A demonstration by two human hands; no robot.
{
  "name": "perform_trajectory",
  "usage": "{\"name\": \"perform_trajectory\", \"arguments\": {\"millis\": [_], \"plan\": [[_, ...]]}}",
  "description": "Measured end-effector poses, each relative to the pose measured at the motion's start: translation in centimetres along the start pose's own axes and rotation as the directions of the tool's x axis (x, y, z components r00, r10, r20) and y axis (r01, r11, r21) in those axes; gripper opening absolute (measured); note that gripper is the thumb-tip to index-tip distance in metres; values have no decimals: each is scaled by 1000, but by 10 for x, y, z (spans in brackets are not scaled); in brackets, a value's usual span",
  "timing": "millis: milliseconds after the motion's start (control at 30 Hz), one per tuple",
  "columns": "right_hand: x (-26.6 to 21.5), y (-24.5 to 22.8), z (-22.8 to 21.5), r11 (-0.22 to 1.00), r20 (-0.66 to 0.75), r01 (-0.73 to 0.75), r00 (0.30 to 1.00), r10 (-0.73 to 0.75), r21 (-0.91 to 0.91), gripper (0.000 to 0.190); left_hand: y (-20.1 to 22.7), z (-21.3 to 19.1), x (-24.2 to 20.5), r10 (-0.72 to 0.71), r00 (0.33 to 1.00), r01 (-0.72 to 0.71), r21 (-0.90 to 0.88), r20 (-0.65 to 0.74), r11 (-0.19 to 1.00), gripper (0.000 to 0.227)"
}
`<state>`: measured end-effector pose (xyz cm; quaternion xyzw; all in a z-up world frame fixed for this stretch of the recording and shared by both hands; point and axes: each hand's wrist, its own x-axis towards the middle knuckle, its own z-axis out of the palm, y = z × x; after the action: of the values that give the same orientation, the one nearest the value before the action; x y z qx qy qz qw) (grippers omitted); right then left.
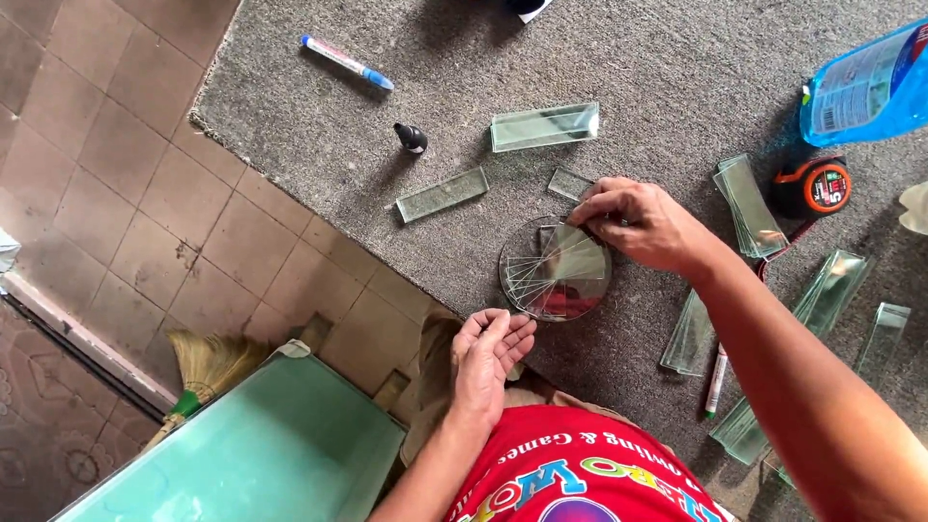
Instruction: Arranging small rectangular glass pieces into a circular wire frame to create a decorative pattern on a workbench.
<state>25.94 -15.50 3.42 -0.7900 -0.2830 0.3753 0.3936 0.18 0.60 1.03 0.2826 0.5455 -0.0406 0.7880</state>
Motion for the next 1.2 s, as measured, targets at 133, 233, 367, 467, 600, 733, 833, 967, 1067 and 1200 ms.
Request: {"name": "perform_trajectory", "arguments": {"millis": [133, 233, 367, 467, 600, 733, 833, 967, 1067, 1200], "plan": [[0, 2, 0, 1000, 0, 5, 1000, -5, -3, 23, 4, 3, -5, -8, 1000, 8, 9, 0, 1000, 24], [1, 2, 0, 1000, -5, 9, 1000, -9, 8, 23, 5, 4, -6, -15, 1000, 15, 7, 1, 1000, 24], [0, 6, 1, 1000, -5, 8, 1000, -8, 9, 24, 7, 4, -8, -23, 1000, 23, 13, 3, 1000, 27], [0, 8, 0, 1000, -11, 15, 1000, -15, -1, 22, 8, 6, -9, -27, 1000, 27, 20, -1, 999, 27], [1, 8, 1, 1000, -6, 19, 1000, -19, 10, 23, 10, 6, -11, -33, 999, 34, 26, -13, 999, 29], [0, 7, -1, 1000, -7, 25, 1000, -25, 15, 23, 10, 5, -10, -40, 999, 40, 26, -15, 999, 29], [-2, 7, 0, 1000, -11, 10, 1000, -10, 20, 23, 9, 6, -10, -39, 999, 40, 24, -16, 999, 29], [-2, 4, -1, 1000, -8, 2, 1000, -2, 16, 23, 8, 5, -9, -37, 999, 37, 26, -17, 999, 30], [-1, 7, 1, 1000, -6, 20, 1000, -20, 7, 23, 7, 4, -9, -38, 999, 38, 31, -15, 999, 30], [-1, 6, 1, 1000, -1, 0, 1000, 0, 0, 22, 8, 4, -9, -32, 999, 32, 40, -3, 999, 30]]}}
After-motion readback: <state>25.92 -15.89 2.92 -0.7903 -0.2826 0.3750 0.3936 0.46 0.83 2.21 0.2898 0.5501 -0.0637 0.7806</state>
